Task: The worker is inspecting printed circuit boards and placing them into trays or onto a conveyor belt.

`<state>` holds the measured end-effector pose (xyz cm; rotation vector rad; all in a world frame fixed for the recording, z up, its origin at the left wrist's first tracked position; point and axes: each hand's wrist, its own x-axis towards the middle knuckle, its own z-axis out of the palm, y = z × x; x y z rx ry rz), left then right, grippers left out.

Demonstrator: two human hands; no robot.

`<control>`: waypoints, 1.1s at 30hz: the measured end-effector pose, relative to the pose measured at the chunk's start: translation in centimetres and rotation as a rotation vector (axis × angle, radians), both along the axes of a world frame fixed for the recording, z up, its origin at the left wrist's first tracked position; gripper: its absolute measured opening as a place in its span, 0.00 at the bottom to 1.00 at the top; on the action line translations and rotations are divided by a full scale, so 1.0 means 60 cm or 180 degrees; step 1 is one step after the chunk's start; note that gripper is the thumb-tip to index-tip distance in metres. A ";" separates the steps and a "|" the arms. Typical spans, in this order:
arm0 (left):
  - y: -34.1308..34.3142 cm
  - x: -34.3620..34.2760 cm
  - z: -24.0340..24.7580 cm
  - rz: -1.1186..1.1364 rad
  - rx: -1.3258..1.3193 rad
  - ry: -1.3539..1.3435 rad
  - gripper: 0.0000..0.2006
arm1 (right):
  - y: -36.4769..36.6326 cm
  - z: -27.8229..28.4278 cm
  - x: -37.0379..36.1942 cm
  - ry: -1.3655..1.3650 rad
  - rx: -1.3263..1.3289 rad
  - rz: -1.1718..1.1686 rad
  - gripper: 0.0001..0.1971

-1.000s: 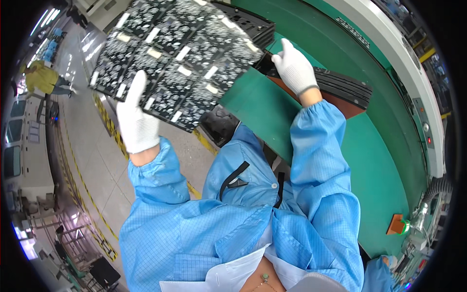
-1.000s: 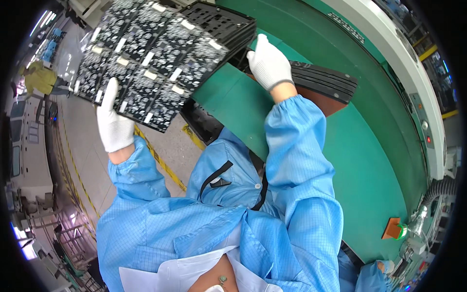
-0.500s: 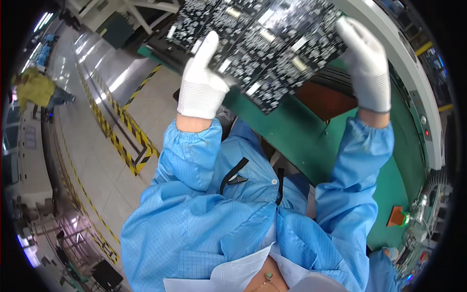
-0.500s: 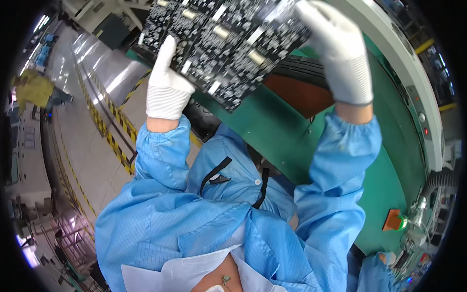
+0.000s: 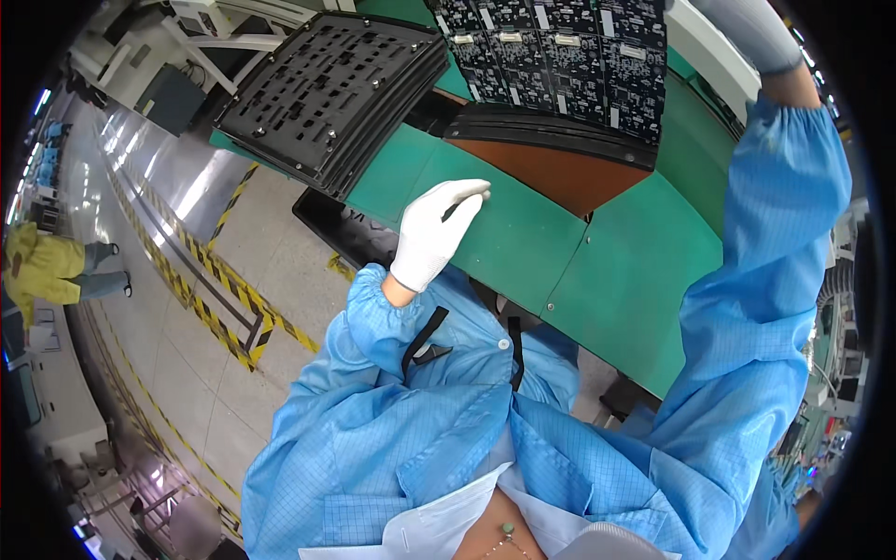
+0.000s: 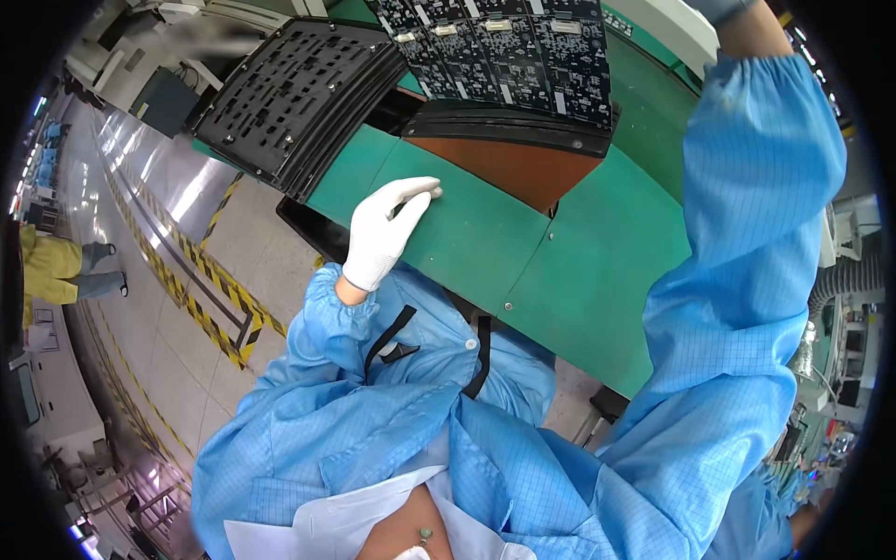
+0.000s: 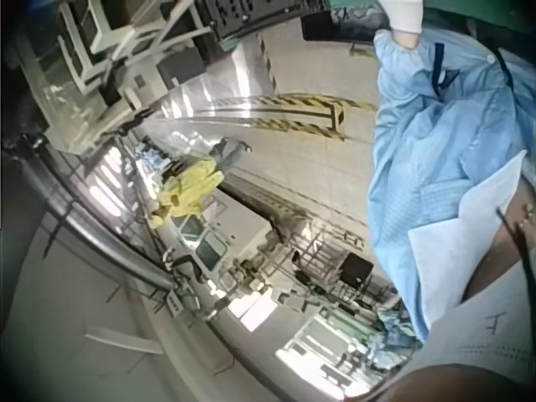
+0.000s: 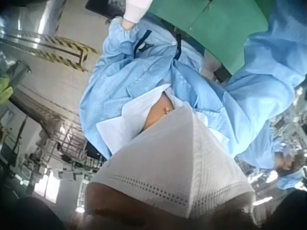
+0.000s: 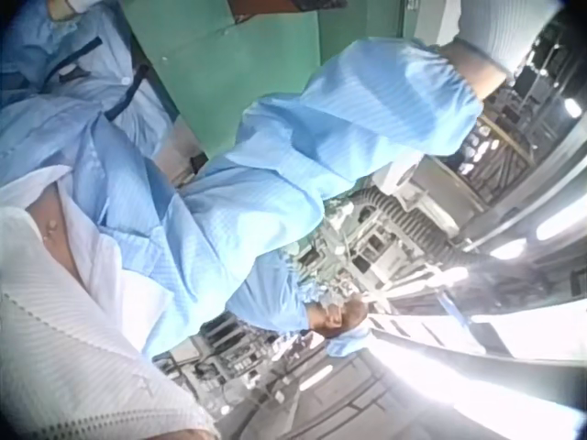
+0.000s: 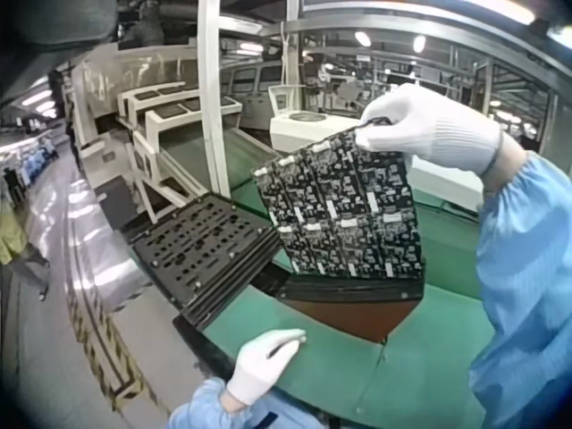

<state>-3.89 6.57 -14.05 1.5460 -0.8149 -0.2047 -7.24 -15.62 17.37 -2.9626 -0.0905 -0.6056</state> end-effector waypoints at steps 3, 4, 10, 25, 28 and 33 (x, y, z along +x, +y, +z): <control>-0.002 0.001 -0.002 -0.0031 -0.0012 -0.0061 0.12 | 0.001 0.006 0.024 0.0215 -0.0138 -0.0117 0.19; -0.002 0.002 -0.003 -0.0024 -0.0013 -0.0058 0.12 | 0.004 0.006 0.030 0.0275 -0.0408 -0.0048 0.19; 0.002 0.002 -0.003 0.0041 0.0079 -0.0255 0.12 | 0.009 0.007 0.039 0.0457 -0.0167 -0.0218 0.19; 0.000 -0.008 0.007 0.0065 0.0109 -0.0286 0.12 | -0.007 -0.002 0.050 0.0581 -0.0118 -0.0060 0.18; 0.000 -0.011 0.009 0.0108 0.0130 -0.0289 0.12 | -0.004 0.000 0.049 0.0649 -0.0018 -0.0009 0.17; -0.008 -0.011 0.007 0.0087 0.0084 -0.0362 0.11 | 0.025 -0.009 0.021 0.0405 -0.0186 0.0161 0.14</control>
